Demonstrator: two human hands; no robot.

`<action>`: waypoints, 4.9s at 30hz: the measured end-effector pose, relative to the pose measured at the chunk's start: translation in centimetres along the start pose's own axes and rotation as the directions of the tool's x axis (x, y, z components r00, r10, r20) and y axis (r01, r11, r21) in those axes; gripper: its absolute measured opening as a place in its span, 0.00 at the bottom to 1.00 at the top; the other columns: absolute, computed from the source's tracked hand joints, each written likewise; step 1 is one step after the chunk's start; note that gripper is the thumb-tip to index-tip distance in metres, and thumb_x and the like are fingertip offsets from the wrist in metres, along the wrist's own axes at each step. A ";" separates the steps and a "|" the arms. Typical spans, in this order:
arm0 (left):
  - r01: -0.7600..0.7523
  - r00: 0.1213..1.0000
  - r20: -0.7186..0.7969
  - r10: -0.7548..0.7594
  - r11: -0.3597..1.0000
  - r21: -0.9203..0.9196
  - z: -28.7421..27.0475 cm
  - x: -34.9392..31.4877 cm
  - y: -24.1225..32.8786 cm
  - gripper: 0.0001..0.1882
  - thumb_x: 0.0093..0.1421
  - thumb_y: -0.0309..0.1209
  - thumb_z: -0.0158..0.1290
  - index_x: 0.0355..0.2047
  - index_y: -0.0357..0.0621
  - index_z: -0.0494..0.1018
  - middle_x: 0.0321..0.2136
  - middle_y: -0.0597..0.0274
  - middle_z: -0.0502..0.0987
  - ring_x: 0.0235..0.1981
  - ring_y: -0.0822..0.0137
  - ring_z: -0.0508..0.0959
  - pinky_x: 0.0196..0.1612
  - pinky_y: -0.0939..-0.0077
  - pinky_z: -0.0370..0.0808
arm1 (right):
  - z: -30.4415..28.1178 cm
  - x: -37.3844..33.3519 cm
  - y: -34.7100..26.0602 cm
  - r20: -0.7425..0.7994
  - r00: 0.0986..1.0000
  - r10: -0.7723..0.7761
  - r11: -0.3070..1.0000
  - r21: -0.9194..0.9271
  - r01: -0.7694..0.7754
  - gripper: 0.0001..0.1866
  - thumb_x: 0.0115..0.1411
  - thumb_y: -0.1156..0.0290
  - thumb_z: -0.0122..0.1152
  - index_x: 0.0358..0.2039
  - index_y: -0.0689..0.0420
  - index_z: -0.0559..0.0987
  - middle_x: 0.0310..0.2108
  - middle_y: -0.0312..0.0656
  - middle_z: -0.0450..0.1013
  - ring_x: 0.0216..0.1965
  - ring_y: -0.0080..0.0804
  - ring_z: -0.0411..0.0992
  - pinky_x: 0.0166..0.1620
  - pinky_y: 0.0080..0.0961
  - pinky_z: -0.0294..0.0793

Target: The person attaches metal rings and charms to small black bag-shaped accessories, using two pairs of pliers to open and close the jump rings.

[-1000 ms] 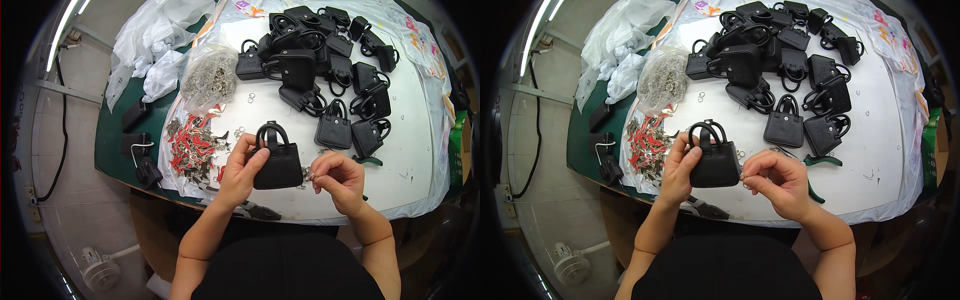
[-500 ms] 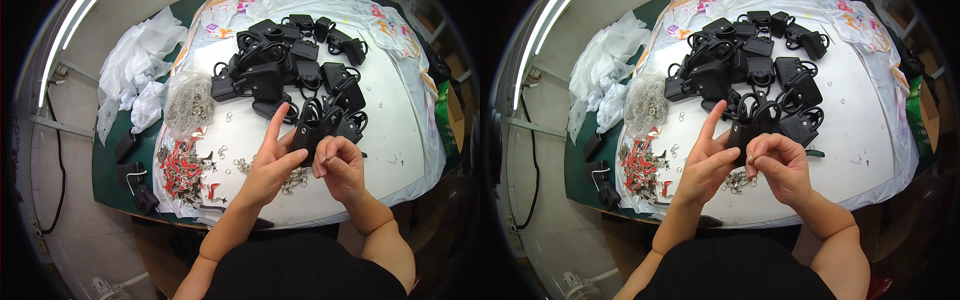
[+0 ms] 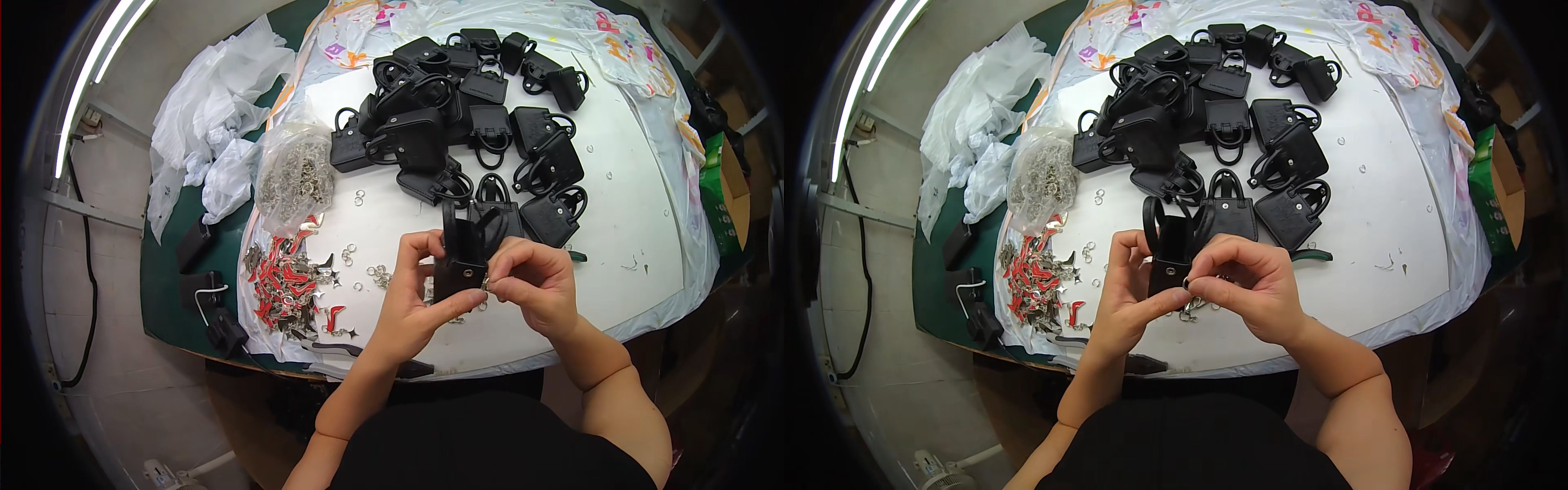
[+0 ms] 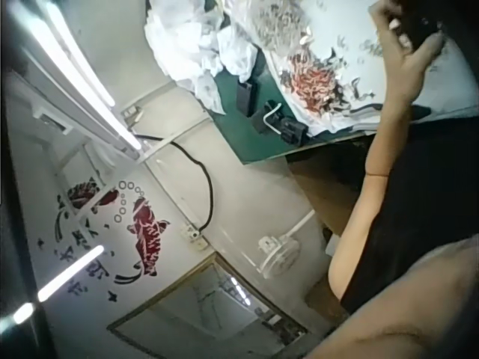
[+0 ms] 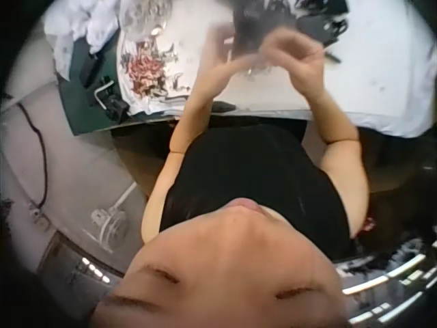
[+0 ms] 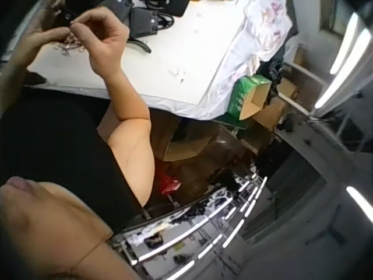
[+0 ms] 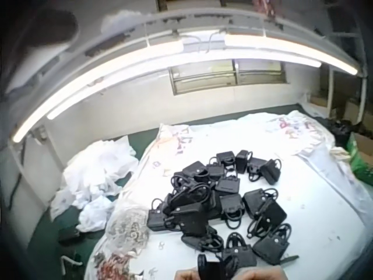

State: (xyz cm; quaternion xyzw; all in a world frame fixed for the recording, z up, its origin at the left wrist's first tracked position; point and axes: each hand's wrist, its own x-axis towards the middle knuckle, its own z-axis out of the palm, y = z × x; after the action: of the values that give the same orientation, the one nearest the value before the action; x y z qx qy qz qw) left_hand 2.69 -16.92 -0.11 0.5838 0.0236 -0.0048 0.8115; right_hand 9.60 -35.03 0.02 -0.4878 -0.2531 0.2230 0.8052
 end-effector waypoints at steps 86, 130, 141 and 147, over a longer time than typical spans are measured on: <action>-0.309 0.948 0.314 0.052 -0.080 0.948 -8.6 -12.1 9.7 0.21 0.29 0.31 0.69 0.24 0.41 0.72 0.42 0.55 0.76 0.41 0.54 0.76 0.44 0.55 0.72 | 3.6 -1.7 1.5 0.455 0.857 -0.242 0.470 -0.718 0.513 0.19 0.46 0.69 0.78 0.34 0.58 0.76 0.33 0.41 0.70 0.34 0.38 0.69 0.37 0.32 0.68; -0.083 0.994 0.087 0.061 -0.058 0.995 -10.2 -12.1 10.5 0.23 0.36 0.26 0.66 0.37 0.41 0.75 0.32 0.61 0.76 0.33 0.58 0.77 0.37 0.63 0.72 | 0.5 -1.1 -5.5 0.083 0.765 0.638 0.503 -0.797 -0.333 0.27 0.50 0.76 0.65 0.53 0.62 0.73 0.47 0.45 0.74 0.48 0.38 0.72 0.52 0.33 0.69; -0.122 0.988 0.124 0.091 -0.029 0.992 -9.9 -12.1 10.9 0.21 0.38 0.31 0.67 0.35 0.42 0.76 0.30 0.62 0.77 0.31 0.59 0.76 0.35 0.65 0.72 | 5.2 0.5 -6.9 0.523 0.833 0.180 0.017 -0.848 0.529 0.36 0.32 0.69 0.76 0.47 0.62 0.76 0.39 0.46 0.69 0.38 0.44 0.69 0.38 0.38 0.69; -0.142 0.979 0.144 0.143 -0.023 0.990 -10.1 -12.7 10.8 0.22 0.36 0.30 0.67 0.35 0.41 0.76 0.31 0.62 0.77 0.30 0.59 0.77 0.33 0.65 0.72 | 5.1 0.0 -6.9 0.532 0.823 0.200 0.017 -0.841 0.540 0.35 0.33 0.68 0.76 0.47 0.63 0.76 0.36 0.44 0.71 0.32 0.40 0.70 0.32 0.33 0.70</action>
State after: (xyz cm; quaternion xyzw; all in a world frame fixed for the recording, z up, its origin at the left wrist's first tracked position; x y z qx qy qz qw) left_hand -9.96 -4.14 7.45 0.9849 -0.0463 0.0627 0.1544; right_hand 7.22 -34.58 8.26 -0.7846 -0.6000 0.0001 0.1565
